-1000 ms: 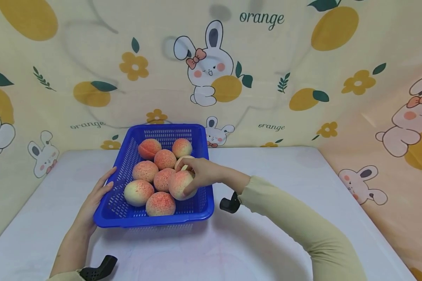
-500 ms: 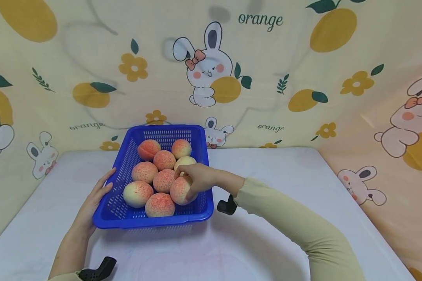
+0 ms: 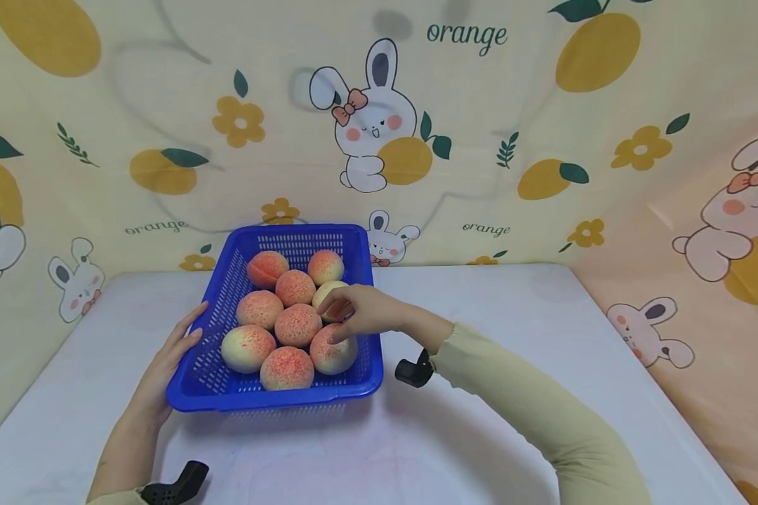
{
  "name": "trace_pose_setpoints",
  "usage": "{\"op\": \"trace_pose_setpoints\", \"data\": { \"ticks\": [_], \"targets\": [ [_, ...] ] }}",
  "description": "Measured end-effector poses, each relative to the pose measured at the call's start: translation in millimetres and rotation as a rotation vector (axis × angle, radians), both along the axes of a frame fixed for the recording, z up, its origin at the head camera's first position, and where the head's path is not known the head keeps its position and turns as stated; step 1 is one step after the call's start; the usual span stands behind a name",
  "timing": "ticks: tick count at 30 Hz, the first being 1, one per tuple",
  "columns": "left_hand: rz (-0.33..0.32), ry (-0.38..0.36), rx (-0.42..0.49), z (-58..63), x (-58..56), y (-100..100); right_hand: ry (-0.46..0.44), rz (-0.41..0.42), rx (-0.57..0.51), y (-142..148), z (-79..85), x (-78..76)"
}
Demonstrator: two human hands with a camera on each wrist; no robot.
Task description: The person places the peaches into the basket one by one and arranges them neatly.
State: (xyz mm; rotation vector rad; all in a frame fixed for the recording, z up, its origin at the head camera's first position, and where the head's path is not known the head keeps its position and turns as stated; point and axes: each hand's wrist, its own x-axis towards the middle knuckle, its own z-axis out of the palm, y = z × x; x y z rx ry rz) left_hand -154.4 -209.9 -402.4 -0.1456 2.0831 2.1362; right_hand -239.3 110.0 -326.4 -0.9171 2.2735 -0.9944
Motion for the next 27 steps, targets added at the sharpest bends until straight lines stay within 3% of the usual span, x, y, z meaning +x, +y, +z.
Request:
{"op": "trace_pose_setpoints", "data": {
  "ticks": [7, 12, 15, 20, 27],
  "targets": [
    [-0.022, -0.007, -0.09, 1.1, -4.0, -6, -0.027, -0.11, -0.199, 21, -6.5, -3.6],
    [-0.009, -0.034, -0.302, 7.4, -5.9, -9, -0.009, -0.251, -0.283, 34, -9.9, -0.7],
    [0.037, 0.015, -0.428, 14.5, -4.7, -9, 0.003, -0.323, -0.326, 42, -10.3, 2.3],
    [0.139, 0.163, -0.557, 25.8, 1.0, -6, 0.033, -0.414, -0.333, 53, -9.5, 8.3],
    [0.298, 0.252, -0.756, 39.1, 5.5, 6, 0.063, -0.439, -0.314, 64, -9.8, 11.8]
  ]
}}
